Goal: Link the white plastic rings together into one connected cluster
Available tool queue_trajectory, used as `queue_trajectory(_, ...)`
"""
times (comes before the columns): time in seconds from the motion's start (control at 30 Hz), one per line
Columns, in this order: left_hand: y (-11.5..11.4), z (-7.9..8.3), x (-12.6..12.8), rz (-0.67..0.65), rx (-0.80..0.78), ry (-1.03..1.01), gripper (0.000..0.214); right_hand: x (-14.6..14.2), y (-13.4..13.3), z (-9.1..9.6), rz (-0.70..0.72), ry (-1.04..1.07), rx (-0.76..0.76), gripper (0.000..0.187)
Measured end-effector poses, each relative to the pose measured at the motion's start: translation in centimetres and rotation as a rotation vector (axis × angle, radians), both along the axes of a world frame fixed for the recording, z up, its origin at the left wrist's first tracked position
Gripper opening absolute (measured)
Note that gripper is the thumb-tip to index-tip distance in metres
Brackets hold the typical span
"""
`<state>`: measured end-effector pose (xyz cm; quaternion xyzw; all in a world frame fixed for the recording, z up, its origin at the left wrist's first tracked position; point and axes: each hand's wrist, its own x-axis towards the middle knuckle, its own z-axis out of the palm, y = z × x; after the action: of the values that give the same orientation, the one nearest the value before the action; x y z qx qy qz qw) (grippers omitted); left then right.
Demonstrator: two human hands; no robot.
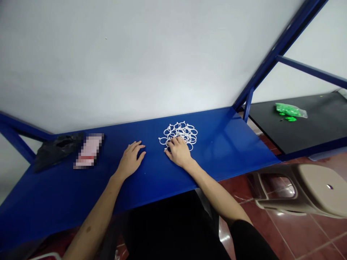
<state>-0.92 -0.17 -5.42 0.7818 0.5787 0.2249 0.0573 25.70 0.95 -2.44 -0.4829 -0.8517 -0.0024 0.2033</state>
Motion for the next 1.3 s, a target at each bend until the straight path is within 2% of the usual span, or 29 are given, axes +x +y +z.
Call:
queue_trajectory(0.23,-0.2,0.3,0.5,0.001,0.022,-0.016,0.029,-2.0,0.1,0.0,0.077,-0.063,-0.03,0.033)
queue_trajectory(0.47,-1.2,1.2,2.8,-0.144,0.054,-0.056,0.03,-3.5,1.7,0.3,0.136,-0.125,0.013,0.047)
queue_trajectory(0.57,-1.4,1.4,3.3,-0.169,0.045,-0.042,0.03,-3.3,2.3,0.1,0.232,-0.127,0.028,0.049)
queue_trajectory(0.7,-1.4,1.5,3.3,-0.161,0.03,-0.031,0.028,-2.1,2.4,-0.1,0.391,-0.055,0.003,0.039)
queue_trajectory(0.9,-1.0,1.4,3.3,-0.129,0.028,-0.04,0.025,-0.9,2.3,0.5,0.505,0.01,-0.097,0.026)
queue_trajectory(1.07,-1.0,1.4,3.3,-0.121,0.031,-0.033,0.028,-0.8,2.2,0.8,0.554,0.043,-0.16,0.025)
queue_trajectory(1.3,-1.1,1.4,3.2,-0.143,0.048,-0.008,0.03,-1.5,1.6,0.5,0.544,-0.066,-0.092,0.023)
